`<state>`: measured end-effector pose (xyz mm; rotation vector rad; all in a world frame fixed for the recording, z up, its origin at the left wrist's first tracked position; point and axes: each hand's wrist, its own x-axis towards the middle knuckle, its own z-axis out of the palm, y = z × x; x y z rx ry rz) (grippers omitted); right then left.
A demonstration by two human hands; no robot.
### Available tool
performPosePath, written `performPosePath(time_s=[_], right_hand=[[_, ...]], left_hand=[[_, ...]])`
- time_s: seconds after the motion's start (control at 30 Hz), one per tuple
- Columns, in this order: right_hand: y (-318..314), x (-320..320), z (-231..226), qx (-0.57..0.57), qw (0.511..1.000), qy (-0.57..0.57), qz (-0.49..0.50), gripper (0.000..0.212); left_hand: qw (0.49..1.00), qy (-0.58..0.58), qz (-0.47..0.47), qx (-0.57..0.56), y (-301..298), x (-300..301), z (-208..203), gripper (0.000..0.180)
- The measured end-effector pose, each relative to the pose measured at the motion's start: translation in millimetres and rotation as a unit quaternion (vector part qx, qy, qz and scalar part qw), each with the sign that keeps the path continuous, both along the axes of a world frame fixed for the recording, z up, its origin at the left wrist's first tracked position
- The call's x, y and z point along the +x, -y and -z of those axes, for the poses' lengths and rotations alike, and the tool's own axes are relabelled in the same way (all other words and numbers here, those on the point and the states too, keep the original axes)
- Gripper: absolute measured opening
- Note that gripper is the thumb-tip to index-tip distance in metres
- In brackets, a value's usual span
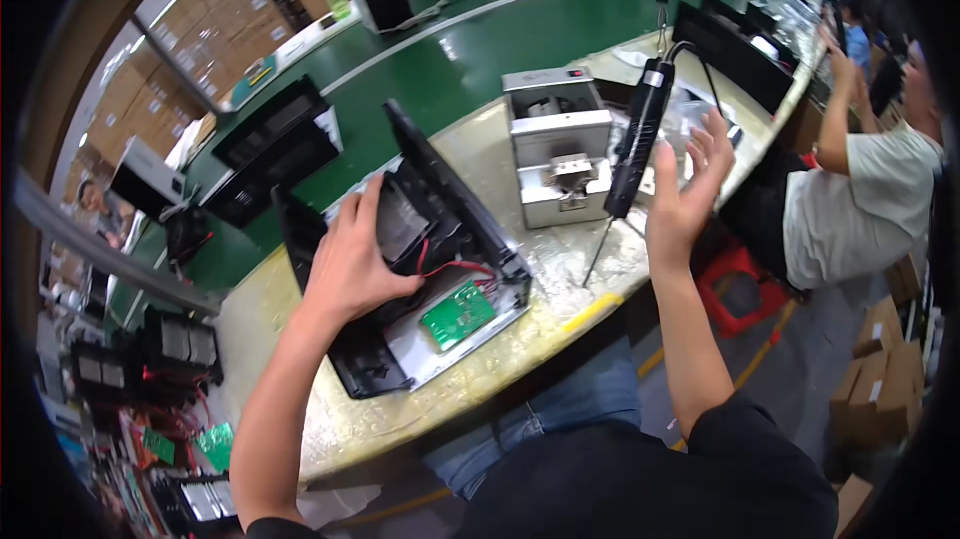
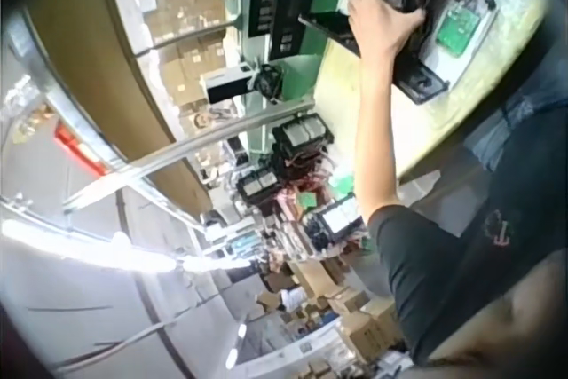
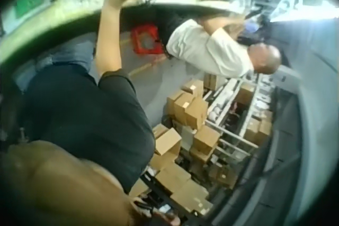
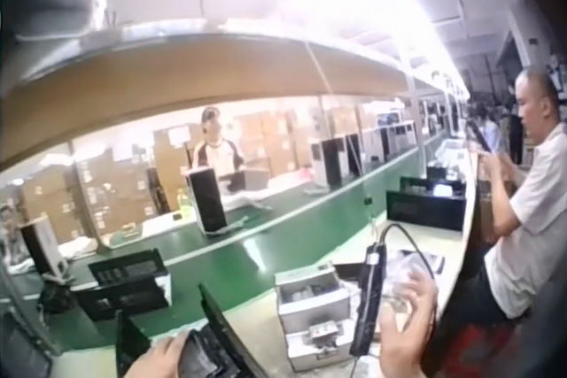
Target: Assemble an electronic component into a plastic housing using a power screwdriver on a factory production line.
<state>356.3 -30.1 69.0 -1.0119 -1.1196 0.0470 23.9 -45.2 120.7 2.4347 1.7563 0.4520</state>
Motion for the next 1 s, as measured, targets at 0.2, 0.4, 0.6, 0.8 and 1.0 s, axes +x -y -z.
performPosePath(time_s=[0.2,0.4,0.6,0.8,1.0], right_hand=[[25.6,-99.3,8.7,-0.210,0.830,-0.079,-0.510,0.065],[26.2,-96.3,8.1,-0.242,0.809,-0.122,-0.522,0.057],[28.4,-96.4,9.0,-0.254,0.810,-0.110,-0.518,0.053],[36.5,-104.1,3.6,-0.258,0.820,-0.063,-0.508,0.051],[27.8,-109.3,9.0,-0.271,0.788,-0.036,-0.552,0.060]], left_hand=[[0.996,0.032,0.018,0.084,15.9,2.6,-18.8,0.113],[0.998,-0.023,0.020,0.048,41.9,9.6,-32.7,0.113],[0.998,-0.061,0.004,-0.019,49.9,16.3,-11.6,0.114],[0.999,-0.044,0.017,-0.014,49.6,15.9,-2.9,0.110],[0.999,0.001,0.037,0.003,50.8,4.2,-6.4,0.109]])
